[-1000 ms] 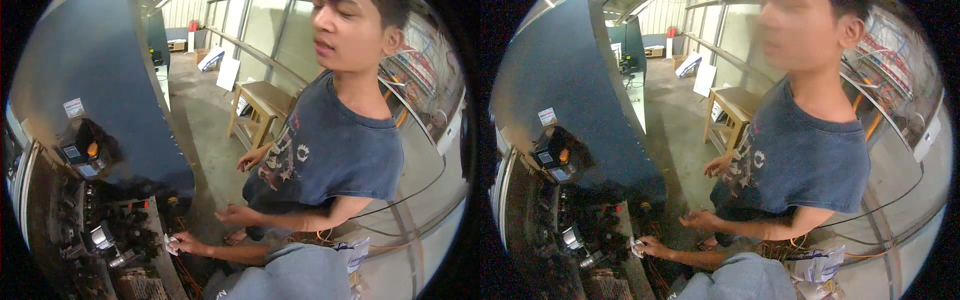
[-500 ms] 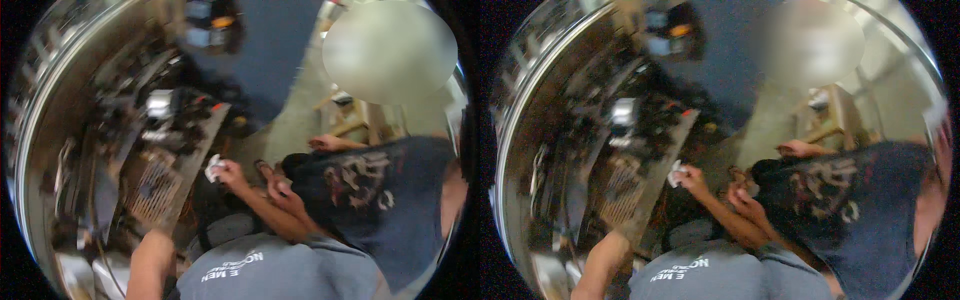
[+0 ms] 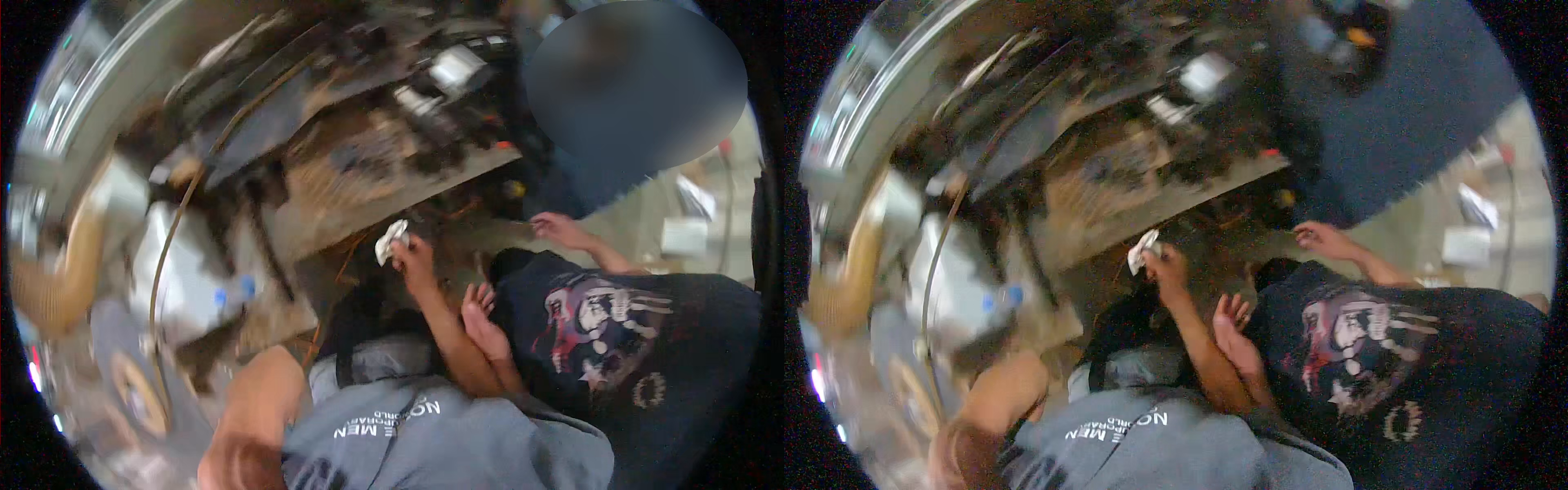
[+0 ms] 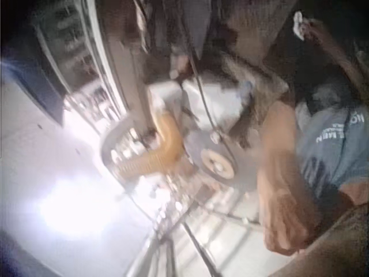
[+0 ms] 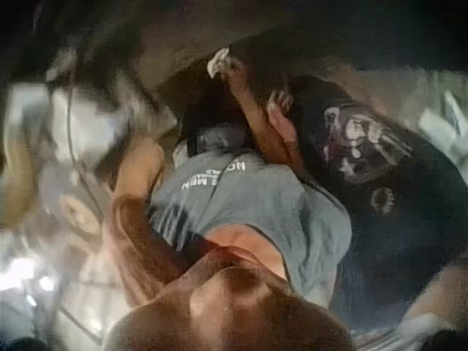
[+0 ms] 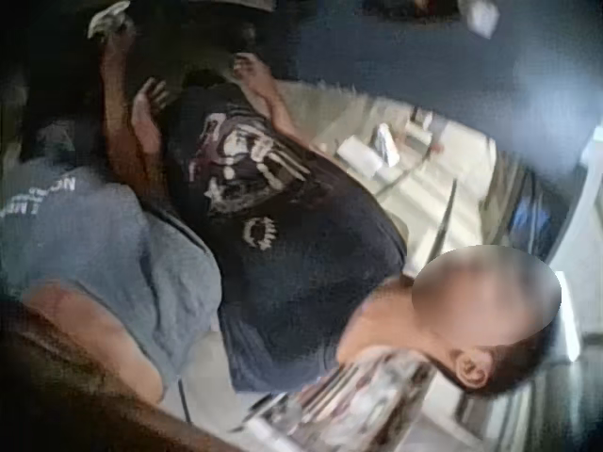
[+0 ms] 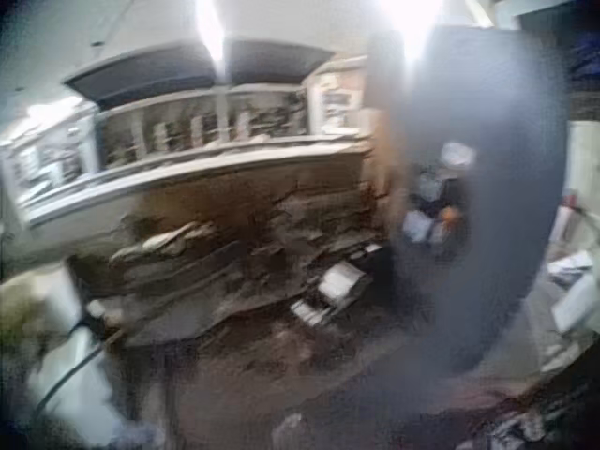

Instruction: The person pours water from a plastic bottle onto a cloth and wipes down various metal components of a machine.

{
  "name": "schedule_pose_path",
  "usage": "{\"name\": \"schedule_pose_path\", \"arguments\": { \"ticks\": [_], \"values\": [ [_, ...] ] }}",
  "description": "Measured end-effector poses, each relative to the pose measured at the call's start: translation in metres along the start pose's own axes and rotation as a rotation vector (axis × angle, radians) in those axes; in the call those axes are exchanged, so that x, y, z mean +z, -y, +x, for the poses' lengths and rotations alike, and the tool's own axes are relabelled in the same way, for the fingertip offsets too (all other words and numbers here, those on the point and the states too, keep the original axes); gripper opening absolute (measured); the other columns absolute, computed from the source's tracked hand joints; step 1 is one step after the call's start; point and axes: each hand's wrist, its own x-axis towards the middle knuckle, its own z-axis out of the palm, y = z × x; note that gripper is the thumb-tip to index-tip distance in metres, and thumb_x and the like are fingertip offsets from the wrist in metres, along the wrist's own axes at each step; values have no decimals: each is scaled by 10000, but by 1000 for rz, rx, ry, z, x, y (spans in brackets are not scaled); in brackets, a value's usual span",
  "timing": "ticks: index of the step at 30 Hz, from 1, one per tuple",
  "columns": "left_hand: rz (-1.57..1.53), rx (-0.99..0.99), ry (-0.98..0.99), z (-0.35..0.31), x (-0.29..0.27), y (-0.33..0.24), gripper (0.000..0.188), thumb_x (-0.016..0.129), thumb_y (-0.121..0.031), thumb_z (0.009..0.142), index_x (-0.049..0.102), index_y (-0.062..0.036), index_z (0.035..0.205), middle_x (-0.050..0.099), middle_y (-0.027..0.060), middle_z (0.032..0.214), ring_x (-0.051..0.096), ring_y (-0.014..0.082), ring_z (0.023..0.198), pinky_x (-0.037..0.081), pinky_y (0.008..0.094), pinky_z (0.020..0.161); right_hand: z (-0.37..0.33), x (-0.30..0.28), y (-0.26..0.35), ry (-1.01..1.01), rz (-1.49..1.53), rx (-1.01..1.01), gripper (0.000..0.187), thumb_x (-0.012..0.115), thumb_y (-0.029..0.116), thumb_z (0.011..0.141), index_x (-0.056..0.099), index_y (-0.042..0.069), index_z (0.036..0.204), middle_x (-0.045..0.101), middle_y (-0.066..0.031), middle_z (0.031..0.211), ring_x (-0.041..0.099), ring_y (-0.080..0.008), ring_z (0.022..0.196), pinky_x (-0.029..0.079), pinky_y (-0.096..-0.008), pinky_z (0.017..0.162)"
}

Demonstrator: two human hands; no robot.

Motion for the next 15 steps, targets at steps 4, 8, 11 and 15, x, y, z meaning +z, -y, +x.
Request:
{"name": "schedule_pose_path", "arguments": {
  "ticks": [4,8,11,15],
  "values": [
    [323,-112,369,-7,41,-18,221,561,-195,873,653,-11,794,655,28,637,663,128,549,483,274,418,10,-55,2,-144,-903,-913,212,429,151,995,601,83,1099,655,-42,907,567,-104,742,477,-216,698],
    [467,-169,181,-34,116,-52,210,571,-189,867,653,-11,792,656,32,642,662,130,552,483,274,424,-19,-27,96,-450,-1633,-1176,238,501,154,950,614,33,1122,657,-64,941,618,-171,827,479,-282,714],
    [584,-199,64,-63,156,-69,203,579,-185,863,653,-11,791,656,34,646,661,132,555,482,274,429,3,-24,233,-1413,-3750,-640,124,669,179,868,642,59,884,564,32,685,481,-52,562,351,-225,502],
    [660,-233,-103,-85,210,-84,193,590,-179,856,653,-10,789,656,38,651,659,133,558,481,275,436,-23,-20,253,-1639,-3812,-507,233,697,210,823,696,28,970,658,-14,770,553,-86,593,415,-242,525]
  ]
}}
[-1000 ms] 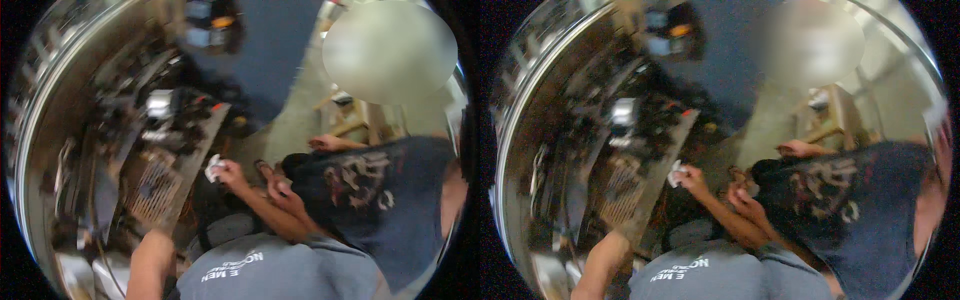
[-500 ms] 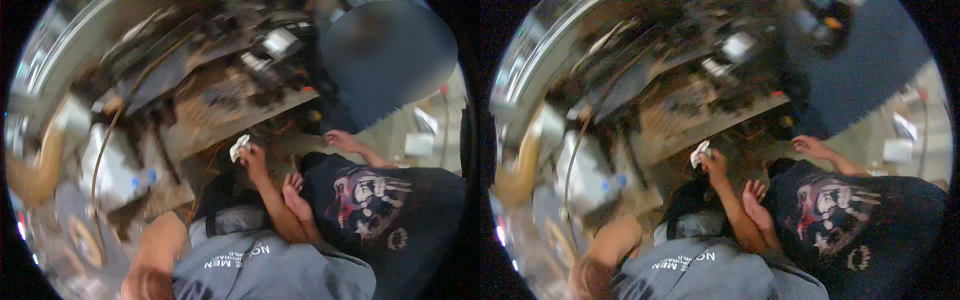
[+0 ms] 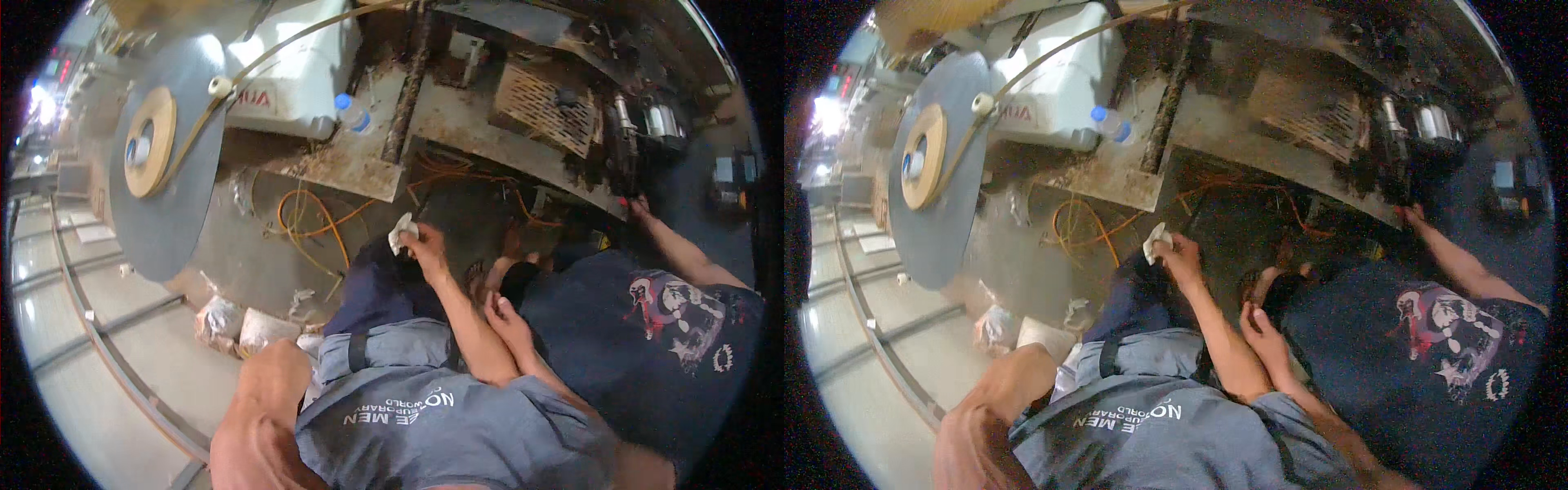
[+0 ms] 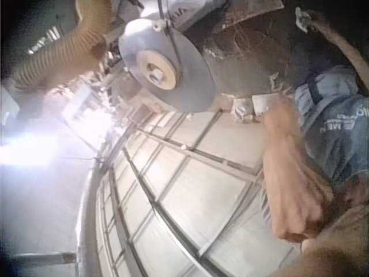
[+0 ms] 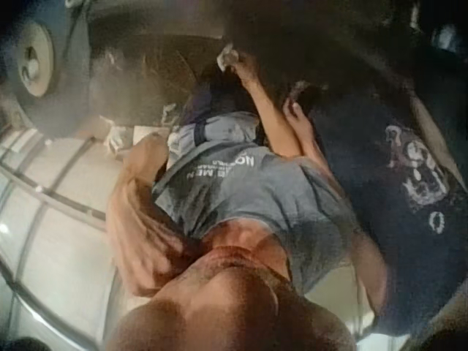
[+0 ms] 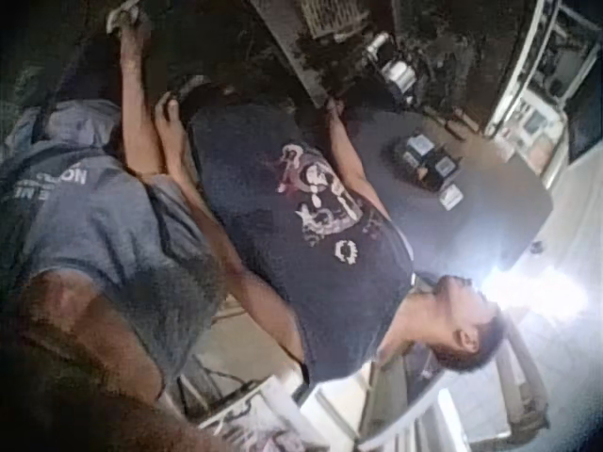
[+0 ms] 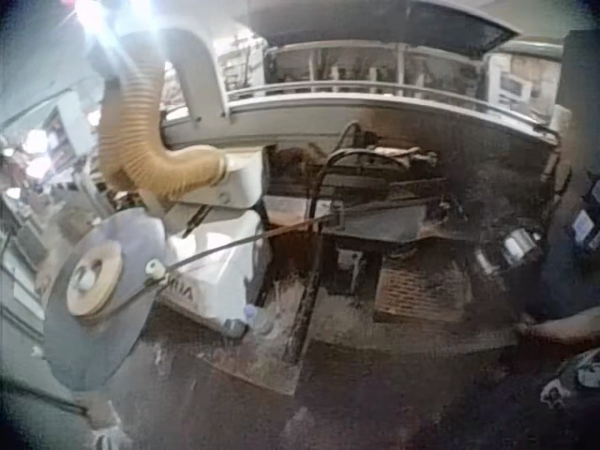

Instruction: The person pours water from a plastic bottle onto a cloth and wipes down various metal components of a machine.

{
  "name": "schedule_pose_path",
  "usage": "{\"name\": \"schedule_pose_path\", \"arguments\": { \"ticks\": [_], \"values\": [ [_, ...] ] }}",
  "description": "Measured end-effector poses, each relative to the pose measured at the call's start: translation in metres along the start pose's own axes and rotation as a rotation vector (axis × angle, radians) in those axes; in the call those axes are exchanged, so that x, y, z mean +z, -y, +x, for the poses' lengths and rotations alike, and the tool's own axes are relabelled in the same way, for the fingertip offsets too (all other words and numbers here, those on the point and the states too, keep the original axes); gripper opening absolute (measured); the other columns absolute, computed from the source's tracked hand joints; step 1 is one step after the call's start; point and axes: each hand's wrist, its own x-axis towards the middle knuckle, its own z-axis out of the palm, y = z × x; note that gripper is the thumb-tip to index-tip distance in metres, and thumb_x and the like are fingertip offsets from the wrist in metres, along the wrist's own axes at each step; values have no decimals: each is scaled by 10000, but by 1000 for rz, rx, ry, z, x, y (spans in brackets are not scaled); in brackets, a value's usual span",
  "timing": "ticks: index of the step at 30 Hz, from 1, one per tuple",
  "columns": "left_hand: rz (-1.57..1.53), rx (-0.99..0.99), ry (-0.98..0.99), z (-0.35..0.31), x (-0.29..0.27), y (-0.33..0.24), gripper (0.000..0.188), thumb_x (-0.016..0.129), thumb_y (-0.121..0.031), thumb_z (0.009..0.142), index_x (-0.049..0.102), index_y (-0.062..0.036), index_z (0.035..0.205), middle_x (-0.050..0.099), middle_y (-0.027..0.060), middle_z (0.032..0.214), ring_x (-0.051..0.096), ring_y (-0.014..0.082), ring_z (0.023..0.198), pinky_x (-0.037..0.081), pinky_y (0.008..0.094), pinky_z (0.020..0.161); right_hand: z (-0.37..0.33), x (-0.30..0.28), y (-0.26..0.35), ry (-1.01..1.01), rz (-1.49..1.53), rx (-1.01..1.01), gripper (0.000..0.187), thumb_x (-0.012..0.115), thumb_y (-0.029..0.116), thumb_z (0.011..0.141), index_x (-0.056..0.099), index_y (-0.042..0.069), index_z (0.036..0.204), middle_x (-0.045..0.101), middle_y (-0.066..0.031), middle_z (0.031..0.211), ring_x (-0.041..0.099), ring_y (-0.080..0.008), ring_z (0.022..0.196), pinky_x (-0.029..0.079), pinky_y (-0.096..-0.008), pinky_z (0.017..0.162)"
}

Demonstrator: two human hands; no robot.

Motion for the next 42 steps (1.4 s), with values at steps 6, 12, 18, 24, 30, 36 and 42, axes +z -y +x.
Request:
{"name": "schedule_pose_path", "arguments": {
  "ticks": [6,12,18,24,30,36,42],
  "values": [
    [62,-101,-146,-31,26,-34,178,605,-171,847,654,-10,786,656,44,659,657,136,563,480,275,446,46,63,-11,-17,-181,-69,188,669,173,843,678,18,948,648,-27,752,546,-88,579,421,-264,523],
    [46,-160,-186,-62,21,-64,165,621,-162,838,654,-10,784,656,49,667,654,139,568,479,276,456,119,100,-6,-110,-167,-149,141,654,137,817,657,33,913,622,-54,675,576,-142,559,431,-297,512],
    [-174,10,60,-85,-45,-42,153,636,-153,829,654,-9,782,657,55,675,652,141,572,478,276,466,142,95,-109,-137,-910,-4,235,566,250,788,635,25,795,620,-123,630,631,-238,568,494,-382,522],
    [-336,11,262,-139,-84,-87,142,652,-144,820,655,-9,779,657,60,682,650,144,577,477,276,476,8,67,-145,-490,-387,55,235,628,273,770,687,52,825,628,-121,655,620,-237,564,473,-384,572],
    [-340,-20,325,-172,-98,-145,132,667,-136,810,655,-9,777,657,66,690,647,147,582,476,277,486,-123,101,-183,-870,65,136,112,619,118,810,659,28,756,595,-44,612,545,-114,512,381,-251,439],
    [-281,-43,312,-195,-92,-177,125,683,-127,801,655,-8,774,657,71,698,645,149,587,474,277,496,-167,134,-235,-764,-195,183,145,695,179,760,739,67,840,686,-59,715,647,-172,653,500,-321,627],
    [-195,-123,225,-215,-81,-190,120,698,-118,792,655,-8,772,658,77,706,643,152,592,473,278,506,-151,122,-254,-690,-508,124,156,684,154,793,709,19,866,687,-68,764,636,-164,631,508,-323,564]
  ]
}}
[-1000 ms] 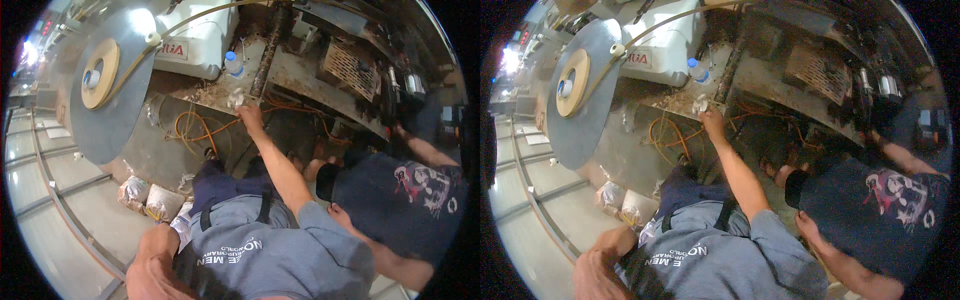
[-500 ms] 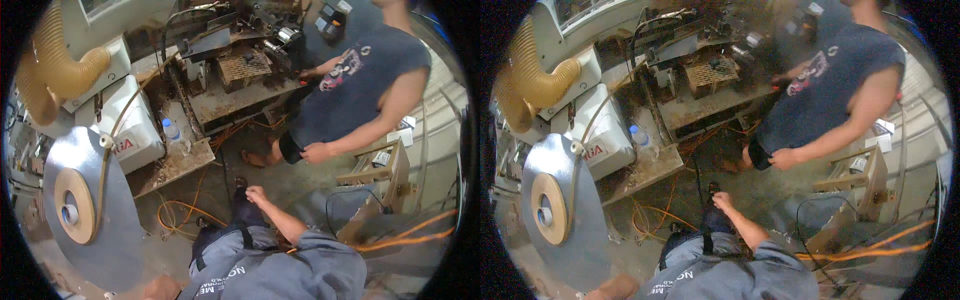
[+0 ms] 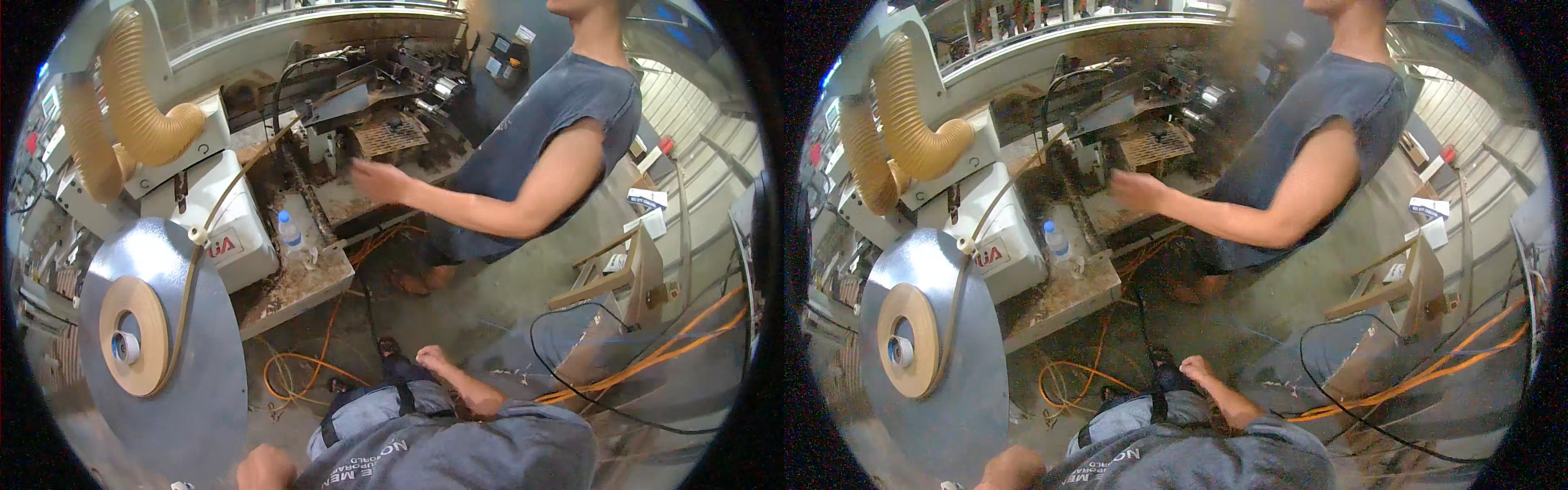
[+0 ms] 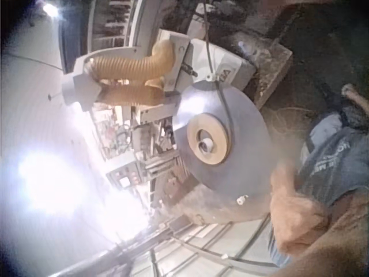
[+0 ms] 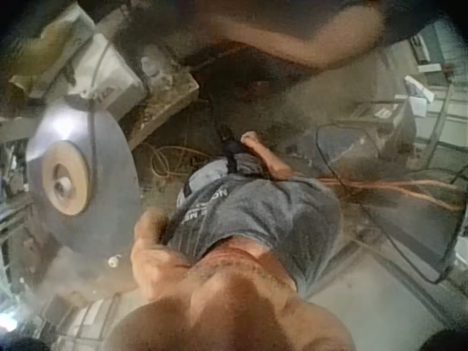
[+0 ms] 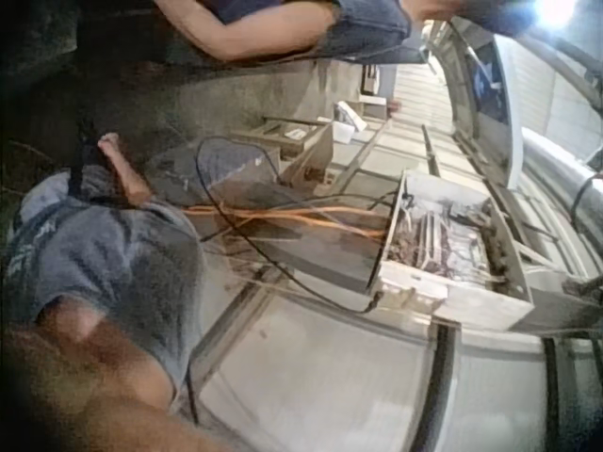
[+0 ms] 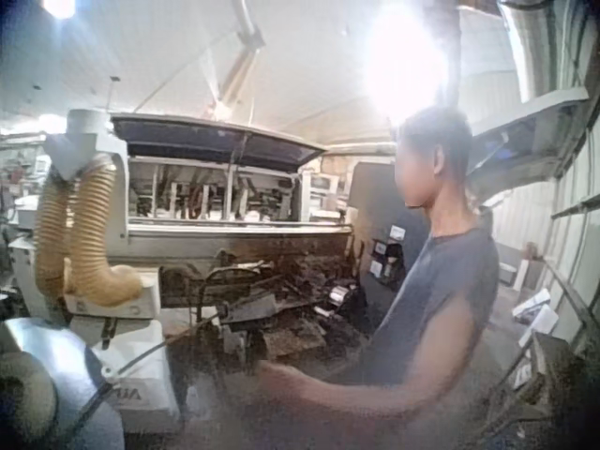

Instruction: The person pours water from a plastic bottle onto a cloth and wipes down various metal components of a machine.

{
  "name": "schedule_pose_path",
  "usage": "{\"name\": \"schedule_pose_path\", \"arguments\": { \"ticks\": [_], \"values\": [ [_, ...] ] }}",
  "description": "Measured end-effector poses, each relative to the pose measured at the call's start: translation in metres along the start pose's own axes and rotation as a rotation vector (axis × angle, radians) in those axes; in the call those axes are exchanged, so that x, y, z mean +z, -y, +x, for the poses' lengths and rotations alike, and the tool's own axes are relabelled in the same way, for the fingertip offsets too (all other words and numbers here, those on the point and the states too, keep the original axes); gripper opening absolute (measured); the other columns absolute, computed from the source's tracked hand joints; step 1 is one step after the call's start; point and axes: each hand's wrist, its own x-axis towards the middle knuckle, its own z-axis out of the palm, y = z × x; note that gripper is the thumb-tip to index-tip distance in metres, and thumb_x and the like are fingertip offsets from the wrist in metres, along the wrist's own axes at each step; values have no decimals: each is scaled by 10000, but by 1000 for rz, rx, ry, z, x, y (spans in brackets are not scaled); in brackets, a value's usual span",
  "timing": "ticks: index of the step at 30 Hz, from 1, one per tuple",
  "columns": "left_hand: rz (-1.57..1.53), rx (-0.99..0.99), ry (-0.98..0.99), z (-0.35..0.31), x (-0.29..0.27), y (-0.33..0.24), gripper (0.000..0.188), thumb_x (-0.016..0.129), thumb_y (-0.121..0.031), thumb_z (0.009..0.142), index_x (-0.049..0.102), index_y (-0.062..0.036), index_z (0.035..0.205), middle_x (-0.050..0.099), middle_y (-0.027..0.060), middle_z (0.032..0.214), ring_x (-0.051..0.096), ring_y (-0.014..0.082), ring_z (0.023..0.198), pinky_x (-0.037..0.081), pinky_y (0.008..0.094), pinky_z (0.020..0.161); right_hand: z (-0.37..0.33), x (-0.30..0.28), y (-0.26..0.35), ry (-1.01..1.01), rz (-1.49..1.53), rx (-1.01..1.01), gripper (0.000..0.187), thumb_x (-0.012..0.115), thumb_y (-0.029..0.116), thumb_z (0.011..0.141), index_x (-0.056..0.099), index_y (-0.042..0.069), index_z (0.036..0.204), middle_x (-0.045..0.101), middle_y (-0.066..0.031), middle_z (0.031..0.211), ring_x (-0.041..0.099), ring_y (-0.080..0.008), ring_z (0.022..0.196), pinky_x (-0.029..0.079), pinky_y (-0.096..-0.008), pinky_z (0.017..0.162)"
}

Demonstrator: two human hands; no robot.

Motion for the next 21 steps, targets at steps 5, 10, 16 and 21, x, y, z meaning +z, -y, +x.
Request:
{"name": "schedule_pose_path", "arguments": {
  "ticks": [5,10,16,21],
  "values": [
    [61,-74,-121,-14,14,0,119,711,-111,784,656,-8,769,658,82,712,641,154,596,472,278,515,17,-12,34,142,365,179,163,670,145,830,680,23,937,642,-55,709,600,-123,576,474,-277,461],
    [103,-148,-238,-27,23,0,119,724,-104,777,656,-7,767,658,86,719,639,156,600,471,279,523,33,-4,56,237,260,176,263,672,153,824,660,-6,1034,654,-63,783,612,-122,630,490,-261,506],
    [108,-221,-333,-42,22,6,122,740,-95,767,656,-7,765,658,92,727,637,159,605,470,279,533,34,20,52,274,266,145,265,652,127,841,655,-13,1065,654,-70,787,615,-132,627,496,-265,487],
    [89,-298,-422,-63,21,14,126,753,-88,760,656,-7,763,659,96,733,635,161,609,469,279,541,15,29,44,227,244,226,254,653,119,842,659,-20,1054,658,-71,790,613,-135,624,494,-266,492]
  ]
}}
